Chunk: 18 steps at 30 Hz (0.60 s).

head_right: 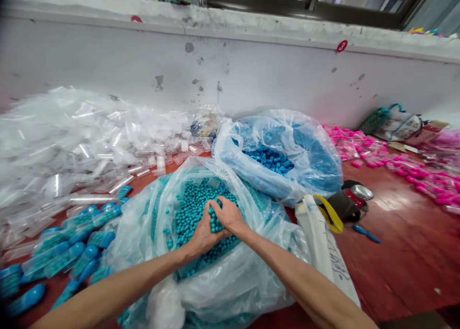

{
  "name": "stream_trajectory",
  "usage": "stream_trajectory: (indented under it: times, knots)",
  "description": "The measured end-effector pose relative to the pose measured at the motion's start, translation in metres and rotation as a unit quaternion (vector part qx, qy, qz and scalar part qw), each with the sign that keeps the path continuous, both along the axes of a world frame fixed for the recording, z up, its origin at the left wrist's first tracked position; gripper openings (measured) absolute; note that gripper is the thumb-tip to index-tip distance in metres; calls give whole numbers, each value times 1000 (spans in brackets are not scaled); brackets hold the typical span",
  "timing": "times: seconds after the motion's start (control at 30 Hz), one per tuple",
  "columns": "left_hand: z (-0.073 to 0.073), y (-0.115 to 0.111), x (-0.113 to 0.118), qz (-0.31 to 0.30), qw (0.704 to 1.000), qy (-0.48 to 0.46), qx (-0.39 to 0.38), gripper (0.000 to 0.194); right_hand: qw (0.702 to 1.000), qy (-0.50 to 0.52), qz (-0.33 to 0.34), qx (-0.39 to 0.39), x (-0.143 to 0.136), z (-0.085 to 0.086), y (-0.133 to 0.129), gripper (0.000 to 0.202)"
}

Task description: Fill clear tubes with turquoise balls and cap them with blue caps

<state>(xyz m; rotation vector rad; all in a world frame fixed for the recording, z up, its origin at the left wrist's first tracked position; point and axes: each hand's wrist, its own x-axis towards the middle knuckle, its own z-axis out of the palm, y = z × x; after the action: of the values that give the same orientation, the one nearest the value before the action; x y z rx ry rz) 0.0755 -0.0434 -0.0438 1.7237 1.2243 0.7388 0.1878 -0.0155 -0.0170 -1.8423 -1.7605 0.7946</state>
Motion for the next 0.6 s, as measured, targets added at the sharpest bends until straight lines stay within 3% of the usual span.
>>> stream_trajectory:
  times: [0.17,0.37,0.5,0.6]
  knots:
    - [-5,-26,8,-102,982,156,29,95,999,-6,2,46,23,-16,-43,38]
    - [13,-46,-9,-246,923,292,54,76,989,-90,112,35,28,-19,-89,30]
    - [28,-50,-19,-312,887,338,34,64,976,-134,169,-4,25,-23,-98,32]
    - [36,-46,-23,-345,876,339,5,60,971,-118,203,-40,27,-15,-88,34]
